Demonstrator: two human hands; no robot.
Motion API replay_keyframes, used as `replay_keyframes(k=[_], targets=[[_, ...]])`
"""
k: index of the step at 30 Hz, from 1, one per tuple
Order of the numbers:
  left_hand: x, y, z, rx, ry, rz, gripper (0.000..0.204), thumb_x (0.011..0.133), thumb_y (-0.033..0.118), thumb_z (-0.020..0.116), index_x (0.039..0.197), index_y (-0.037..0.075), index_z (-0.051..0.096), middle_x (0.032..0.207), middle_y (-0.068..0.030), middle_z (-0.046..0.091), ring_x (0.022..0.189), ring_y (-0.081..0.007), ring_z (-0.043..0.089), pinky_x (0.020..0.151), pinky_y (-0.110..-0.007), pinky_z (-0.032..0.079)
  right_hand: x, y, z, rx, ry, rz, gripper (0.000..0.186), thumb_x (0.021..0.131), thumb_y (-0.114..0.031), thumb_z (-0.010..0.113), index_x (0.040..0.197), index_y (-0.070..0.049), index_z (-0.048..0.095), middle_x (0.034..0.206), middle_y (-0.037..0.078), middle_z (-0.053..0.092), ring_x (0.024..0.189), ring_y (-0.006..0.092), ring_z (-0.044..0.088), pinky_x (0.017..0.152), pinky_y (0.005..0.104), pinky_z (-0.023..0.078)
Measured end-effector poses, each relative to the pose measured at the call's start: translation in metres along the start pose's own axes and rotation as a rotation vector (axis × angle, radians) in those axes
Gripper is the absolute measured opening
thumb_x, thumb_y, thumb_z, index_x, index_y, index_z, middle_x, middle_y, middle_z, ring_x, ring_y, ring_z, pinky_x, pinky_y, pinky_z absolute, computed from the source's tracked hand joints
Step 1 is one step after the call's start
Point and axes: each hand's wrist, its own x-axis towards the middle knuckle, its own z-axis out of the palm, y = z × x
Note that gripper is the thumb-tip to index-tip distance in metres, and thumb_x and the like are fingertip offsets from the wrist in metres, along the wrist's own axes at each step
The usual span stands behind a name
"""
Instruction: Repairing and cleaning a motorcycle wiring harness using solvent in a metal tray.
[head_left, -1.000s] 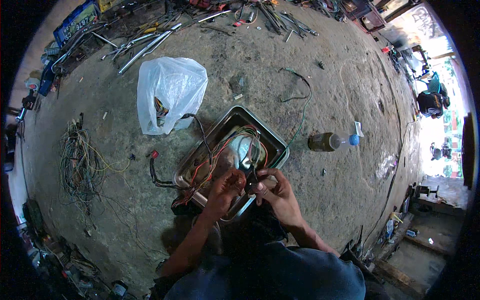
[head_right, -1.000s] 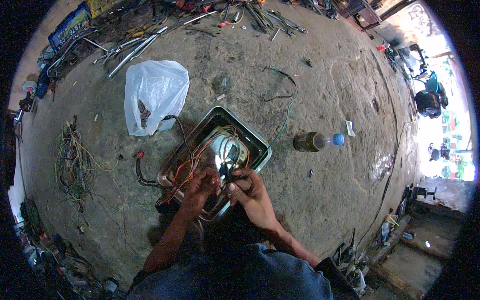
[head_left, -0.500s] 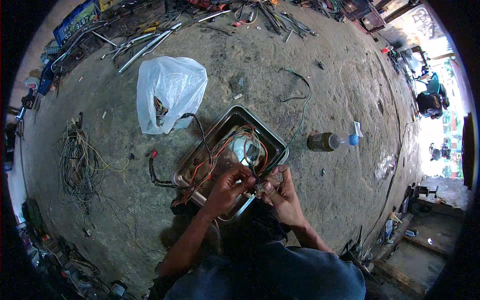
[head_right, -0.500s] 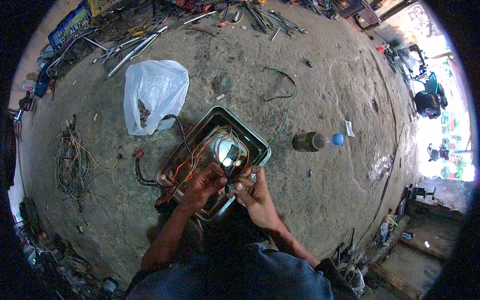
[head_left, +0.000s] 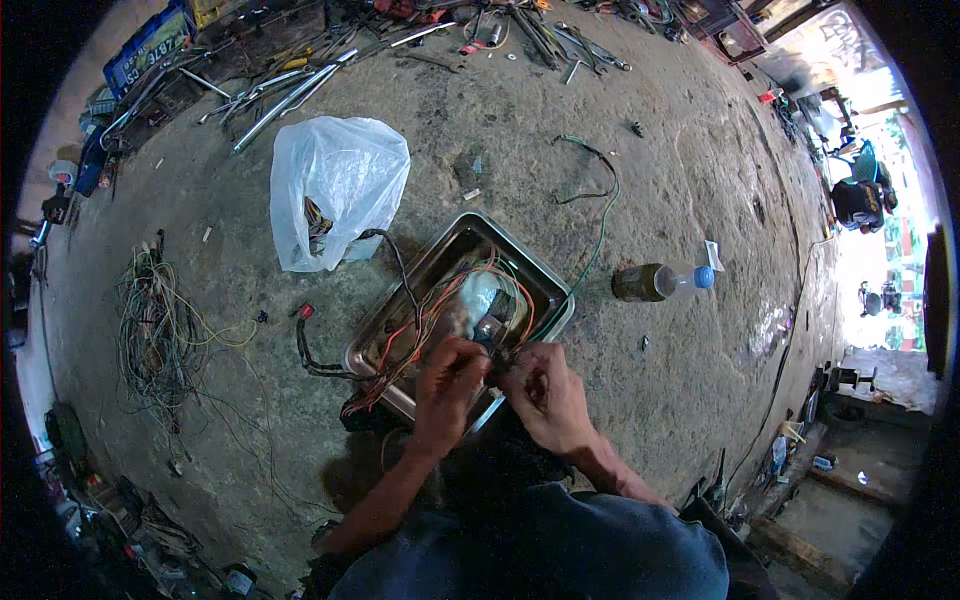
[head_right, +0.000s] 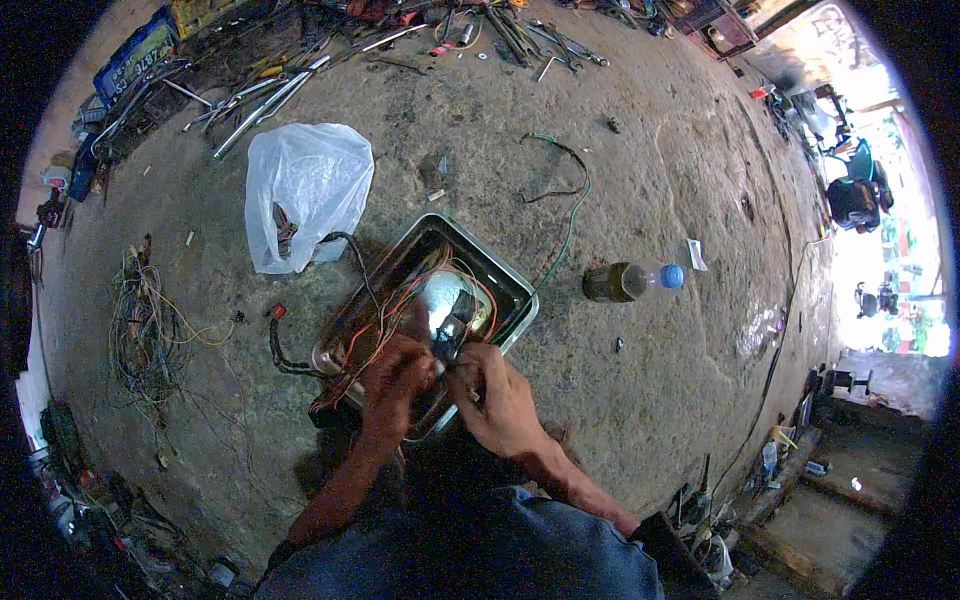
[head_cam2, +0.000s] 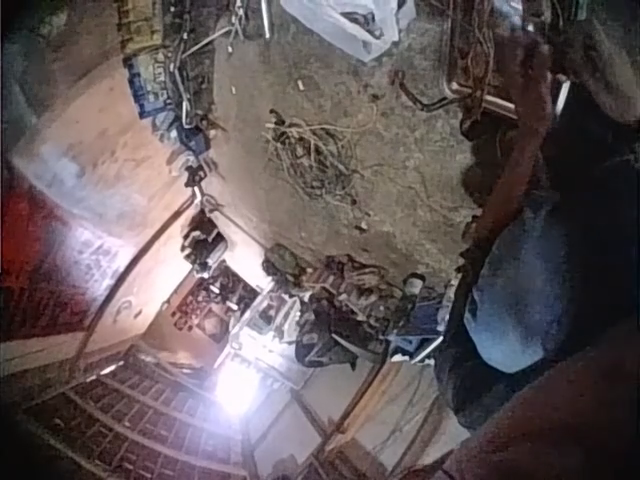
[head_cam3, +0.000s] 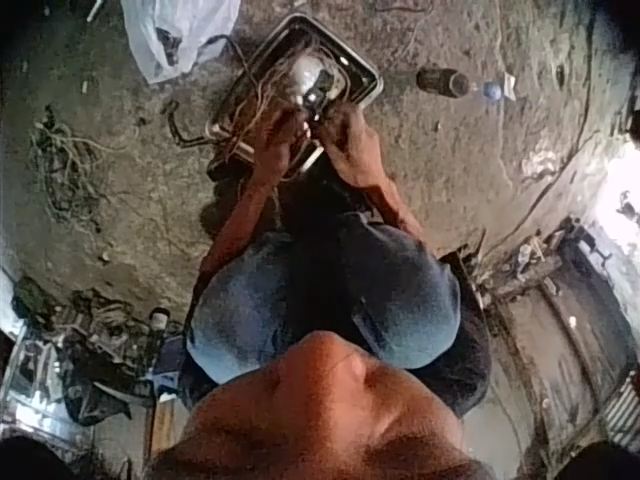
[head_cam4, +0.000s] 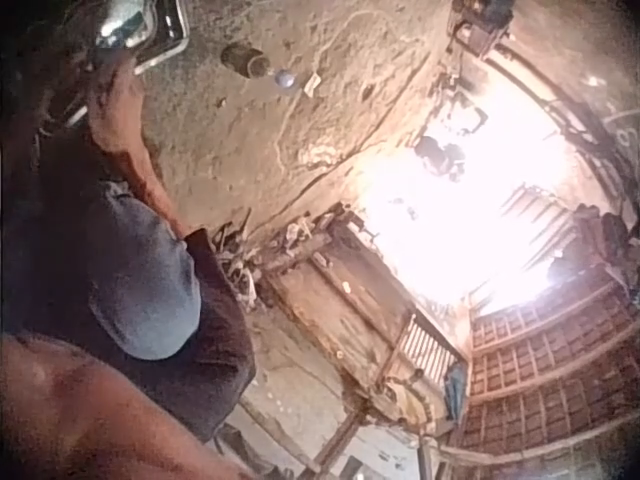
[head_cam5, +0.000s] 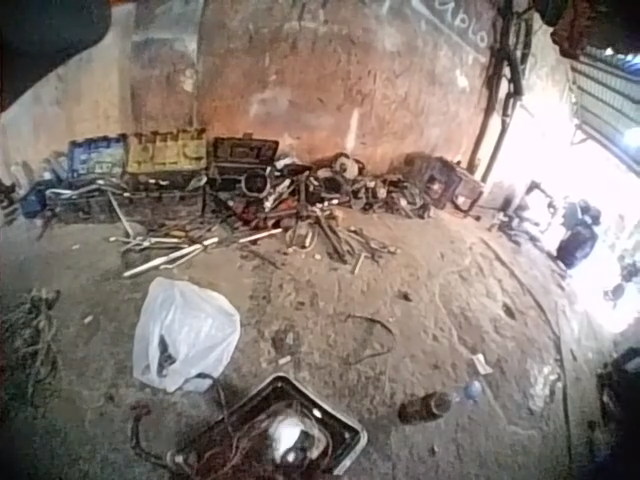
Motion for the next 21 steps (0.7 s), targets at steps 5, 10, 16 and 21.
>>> replay_keyframes(k=[5, 10, 16, 21], targets=[[0.013, 0.054, -0.037, -0.017, 0.099, 0.138, 0.011, 0.105, 0.015, 0.066, 0.109, 0.005, 0.066, 0.093, 0.0020, 0.059, 0.079, -0.0060, 0.051, 0.070, -0.024, 0.044, 0.003, 0.025, -0.017, -0.011, 0.150, 0.191, 0.036, 0.098, -0.006, 0.073, 0.125, -0.001, 0.048, 0.098, 0.016, 0.070, 0.086, 0.0286, 0.072, 0.076, 0.0398, 0.056], [0.021, 0.048, -0.027, 0.495, -0.177, 0.014, 0.029, 0.109, 0.031, 0.066, 0.117, 0.003, 0.065, 0.097, -0.0018, 0.063, 0.087, -0.0092, 0.058, 0.078, -0.029, 0.049, -0.004, 0.022, -0.005, 0.455, 0.184, 0.125, 0.032, 0.105, -0.005, 0.066, 0.128, -0.004, 0.044, 0.099, 0.005, 0.069, 0.085, 0.0131, 0.064, 0.077, 0.0295, 0.052], [0.022, 0.005, -0.001, 0.150, -0.308, -0.226, 0.028, 0.113, 0.029, 0.056, 0.124, 0.004, 0.061, 0.102, -0.0012, 0.064, 0.097, -0.0116, 0.060, 0.092, -0.031, 0.050, -0.001, -0.004, -0.010, 0.657, 0.074, 0.242, 0.025, 0.111, -0.011, 0.057, 0.130, -0.007, 0.041, 0.100, 0.004, 0.067, 0.087, 0.0105, 0.060, 0.072, 0.0260, 0.046], [0.033, -0.002, -0.010, -0.058, -0.425, -0.486, 0.024, 0.112, 0.026, 0.058, 0.124, 0.006, 0.061, 0.101, 0.0014, 0.063, 0.093, -0.0084, 0.058, 0.088, -0.029, 0.050, -0.002, -0.010, -0.012, 0.733, 0.045, 0.279, 0.024, 0.113, -0.015, 0.056, 0.130, -0.009, 0.040, 0.098, 0.004, 0.066, 0.085, 0.0105, 0.059, 0.073, 0.0258, 0.046]])
